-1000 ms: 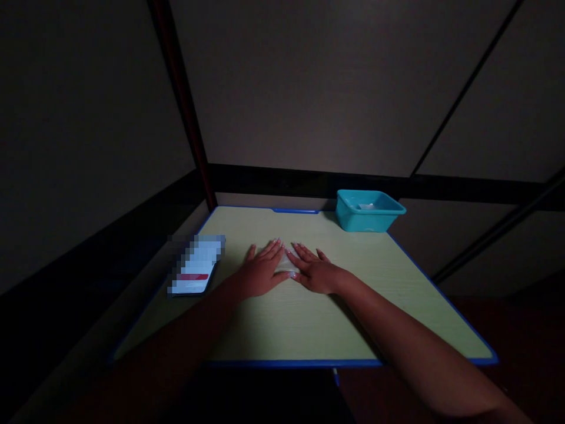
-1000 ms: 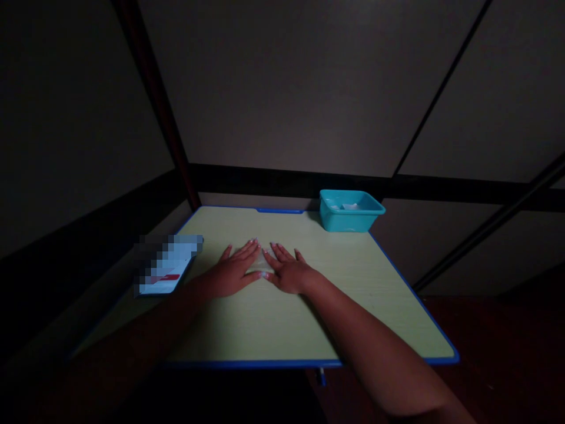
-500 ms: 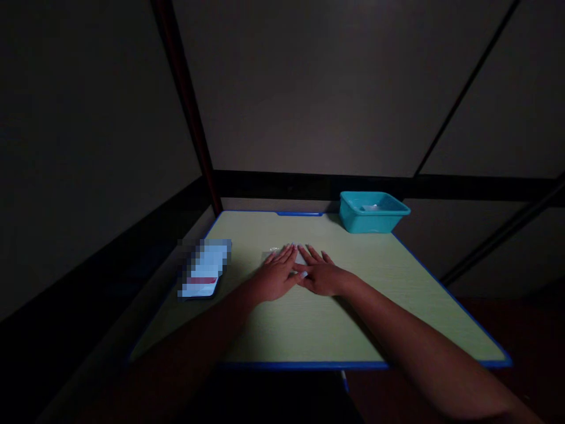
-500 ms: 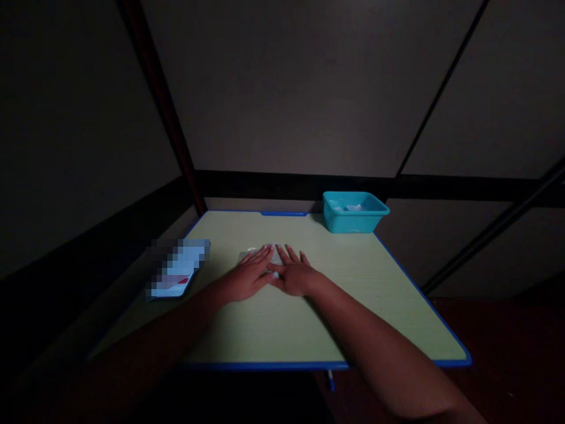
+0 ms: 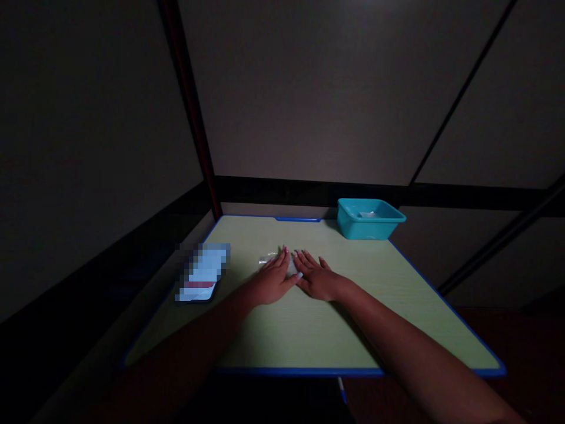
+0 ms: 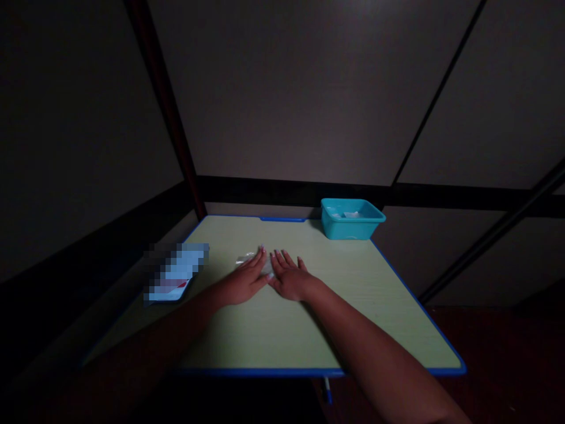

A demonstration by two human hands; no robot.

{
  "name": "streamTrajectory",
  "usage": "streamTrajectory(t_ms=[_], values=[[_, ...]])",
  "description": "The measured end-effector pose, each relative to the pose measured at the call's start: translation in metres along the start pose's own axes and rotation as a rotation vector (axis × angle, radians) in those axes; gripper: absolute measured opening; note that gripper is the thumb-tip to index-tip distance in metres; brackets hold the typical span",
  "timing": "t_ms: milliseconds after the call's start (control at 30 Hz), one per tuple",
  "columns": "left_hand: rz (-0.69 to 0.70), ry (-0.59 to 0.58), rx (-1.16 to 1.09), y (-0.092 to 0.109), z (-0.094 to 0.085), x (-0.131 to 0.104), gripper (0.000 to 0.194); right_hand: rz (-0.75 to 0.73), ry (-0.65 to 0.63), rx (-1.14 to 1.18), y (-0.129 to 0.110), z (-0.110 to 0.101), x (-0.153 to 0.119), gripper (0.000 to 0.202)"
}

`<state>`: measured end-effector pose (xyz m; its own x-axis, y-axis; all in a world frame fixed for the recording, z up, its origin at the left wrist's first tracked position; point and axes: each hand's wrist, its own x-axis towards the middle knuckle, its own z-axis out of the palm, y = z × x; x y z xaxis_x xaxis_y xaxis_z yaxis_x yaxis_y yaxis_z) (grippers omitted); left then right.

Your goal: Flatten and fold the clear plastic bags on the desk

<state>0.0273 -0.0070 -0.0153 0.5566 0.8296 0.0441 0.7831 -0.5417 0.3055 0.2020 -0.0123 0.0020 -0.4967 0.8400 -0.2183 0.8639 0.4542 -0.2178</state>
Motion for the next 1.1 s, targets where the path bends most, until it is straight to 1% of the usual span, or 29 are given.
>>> streamTrajectory(t_ms=[100,167,300,467,633,800,933,1100], values=[[0.023,-0.033,0.065,0.001,0.001,-0.001,0.07,0.011,-0.025,-0.033,-0.002,-0.002,0.0,0.072],[0.031,-0.032,0.094,0.001,0.002,-0.002,0.067,0.014,-0.037,-0.039,-0.004,-0.003,-0.001,0.073],[-0.011,-0.015,0.117,-0.001,0.005,-0.003,0.065,0.009,-0.033,-0.024,-0.005,-0.005,-0.003,0.074],[-0.037,-0.054,0.152,-0.001,0.003,-0.007,0.068,0.003,-0.044,-0.043,-0.003,-0.003,-0.002,0.076],[-0.054,-0.061,0.16,-0.001,0.001,-0.01,0.068,0.005,-0.048,-0.032,-0.003,-0.004,-0.002,0.076],[-0.127,-0.067,0.191,0.0,-0.001,-0.011,0.074,0.009,-0.049,-0.011,-0.002,-0.003,-0.002,0.078],[-0.19,-0.062,0.219,0.001,-0.003,-0.012,0.074,0.004,-0.041,0.006,0.0,-0.001,-0.001,0.079],[-0.239,-0.002,0.236,-0.002,-0.003,-0.011,0.073,-0.002,-0.046,-0.002,0.0,-0.002,-0.001,0.08]])
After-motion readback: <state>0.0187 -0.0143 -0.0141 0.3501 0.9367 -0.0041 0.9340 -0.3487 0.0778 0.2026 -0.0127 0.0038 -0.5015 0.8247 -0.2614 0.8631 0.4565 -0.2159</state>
